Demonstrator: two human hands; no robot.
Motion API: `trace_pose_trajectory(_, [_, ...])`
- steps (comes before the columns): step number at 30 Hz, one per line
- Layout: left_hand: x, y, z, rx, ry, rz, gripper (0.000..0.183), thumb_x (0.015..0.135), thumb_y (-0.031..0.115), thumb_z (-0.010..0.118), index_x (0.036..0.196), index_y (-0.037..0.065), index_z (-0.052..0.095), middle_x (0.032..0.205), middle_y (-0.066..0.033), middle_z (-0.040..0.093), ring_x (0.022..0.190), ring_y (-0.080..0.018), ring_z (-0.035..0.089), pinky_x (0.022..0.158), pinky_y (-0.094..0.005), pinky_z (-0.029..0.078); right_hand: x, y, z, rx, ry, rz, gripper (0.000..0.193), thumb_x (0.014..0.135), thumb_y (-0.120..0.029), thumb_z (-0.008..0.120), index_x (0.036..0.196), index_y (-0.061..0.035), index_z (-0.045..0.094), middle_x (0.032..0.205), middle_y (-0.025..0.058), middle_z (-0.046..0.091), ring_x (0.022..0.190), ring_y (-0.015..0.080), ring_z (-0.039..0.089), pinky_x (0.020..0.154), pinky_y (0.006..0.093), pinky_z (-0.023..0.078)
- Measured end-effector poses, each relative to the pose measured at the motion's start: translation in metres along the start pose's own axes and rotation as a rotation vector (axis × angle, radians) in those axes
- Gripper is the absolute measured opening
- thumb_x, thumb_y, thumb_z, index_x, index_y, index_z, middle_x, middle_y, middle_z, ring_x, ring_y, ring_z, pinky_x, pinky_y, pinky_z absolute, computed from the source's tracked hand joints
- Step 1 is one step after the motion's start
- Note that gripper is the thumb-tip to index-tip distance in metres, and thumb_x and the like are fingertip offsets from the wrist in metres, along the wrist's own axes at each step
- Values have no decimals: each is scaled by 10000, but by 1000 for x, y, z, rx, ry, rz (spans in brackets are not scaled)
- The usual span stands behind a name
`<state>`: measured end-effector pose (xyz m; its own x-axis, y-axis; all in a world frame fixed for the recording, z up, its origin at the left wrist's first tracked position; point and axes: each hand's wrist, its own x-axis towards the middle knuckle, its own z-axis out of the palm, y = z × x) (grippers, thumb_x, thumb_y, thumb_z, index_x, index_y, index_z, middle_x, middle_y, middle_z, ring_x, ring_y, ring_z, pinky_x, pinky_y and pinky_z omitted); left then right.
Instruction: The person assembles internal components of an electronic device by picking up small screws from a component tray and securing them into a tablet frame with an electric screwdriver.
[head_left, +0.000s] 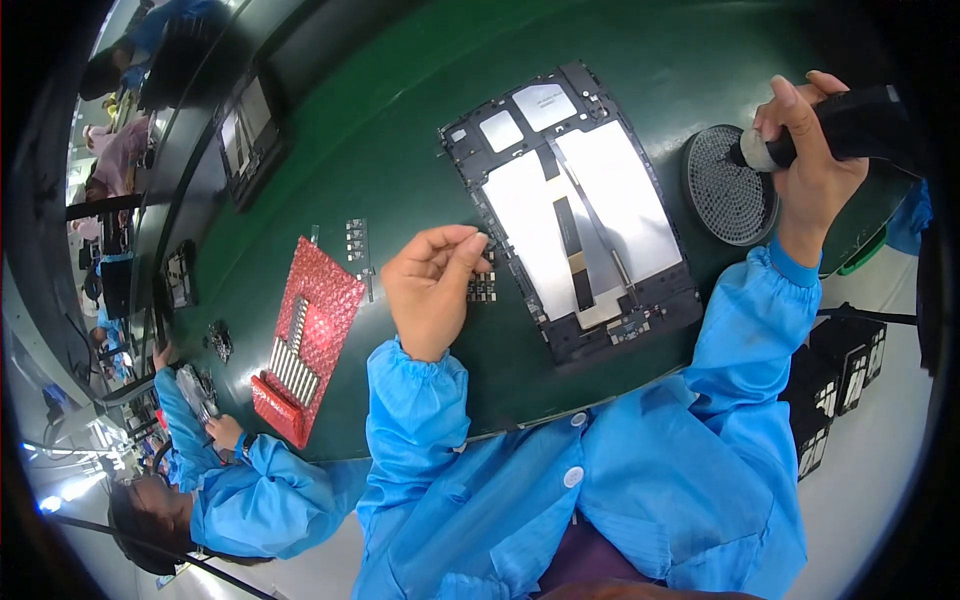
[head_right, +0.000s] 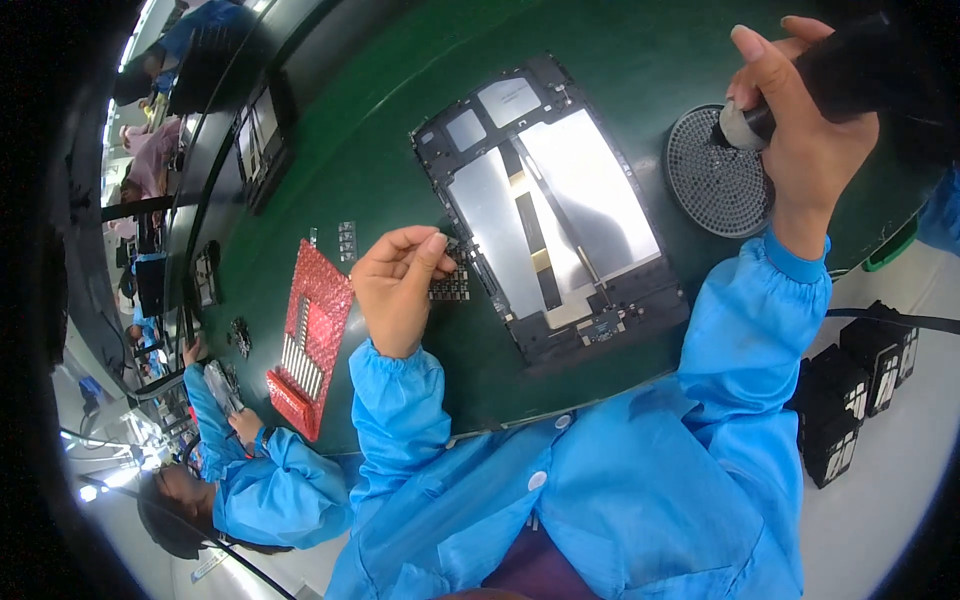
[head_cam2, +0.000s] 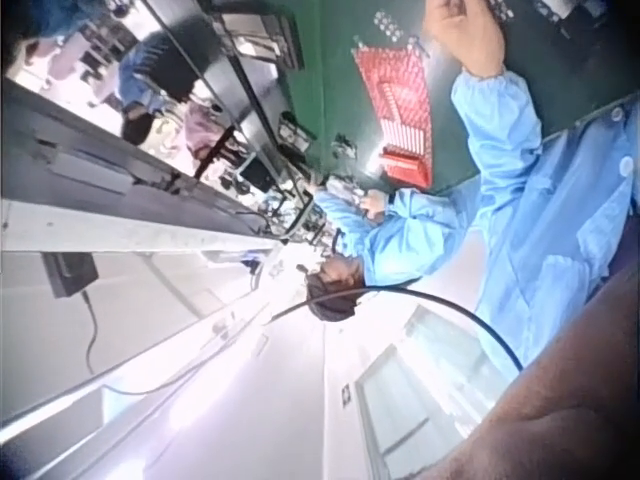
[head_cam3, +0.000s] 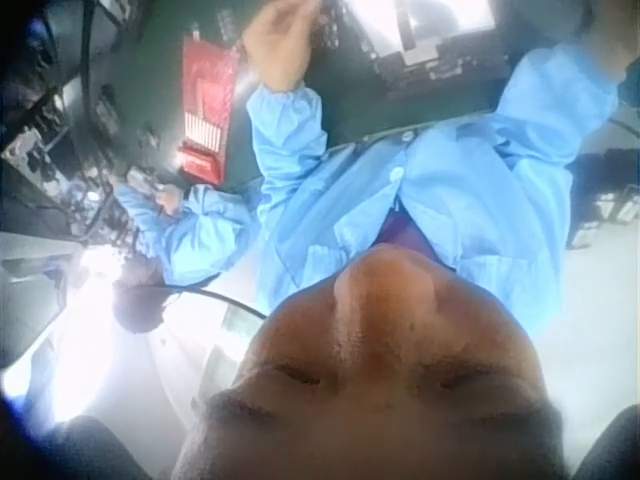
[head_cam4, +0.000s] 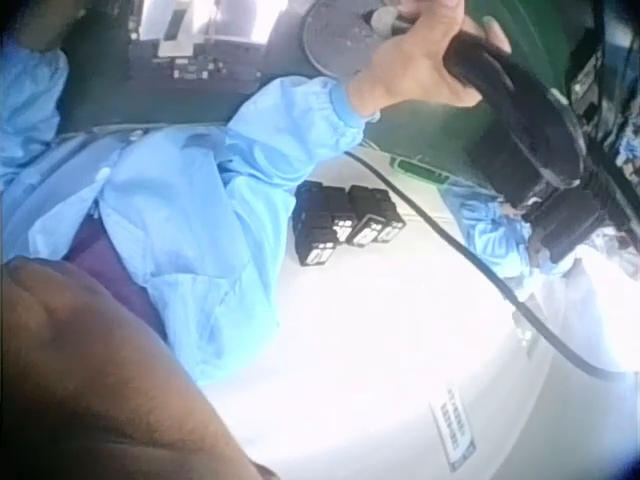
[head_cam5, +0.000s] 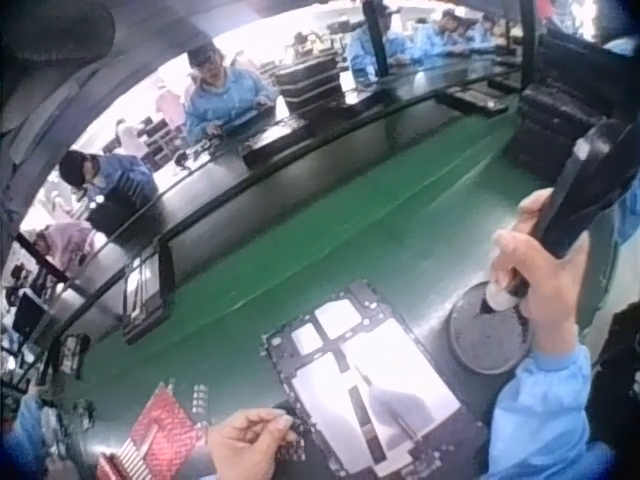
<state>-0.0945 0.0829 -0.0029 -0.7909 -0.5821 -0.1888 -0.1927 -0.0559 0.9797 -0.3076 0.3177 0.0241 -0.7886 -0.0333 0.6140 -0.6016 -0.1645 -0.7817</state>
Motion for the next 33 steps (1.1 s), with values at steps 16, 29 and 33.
trace_pose_trajectory(16, [29, -8, 3, 233, -38, 108, 111, 809, 38, 673, 883, -28, 623, 809, -35, 640, 741, -79, 579, 668, -196, 462, -3, 1, -3, -2, 21, 32, 308, 760, 12, 694, 1032, 51, 556, 647, 94, 582, 544, 171, 566, 546, 321, 473])
trace_pose_trajectory(29, [4, -17, 3, 830, -3, 778, 258, 746, 46, 709, 993, -3, 654, 763, -112, 594, 663, -245, 559, 574, -305, 448, 0, -13, 10, 50, 80, 72, 324, 736, 5, 689, 1013, 55, 529, 626, 101, 570, 513, 182, 561, 531, 306, 471])
trace_pose_trajectory(33, [9, -20, 6, 812, -12, 851, 270, 747, 48, 703, 1003, -14, 646, 735, -104, 576, 636, -245, 533, 550, -321, 430, -5, -32, 26, 195, -19, 78, 362, 734, -35, 699, 1042, 28, 519, 620, 91, 565, 508, 177, 562, 527, 307, 473])
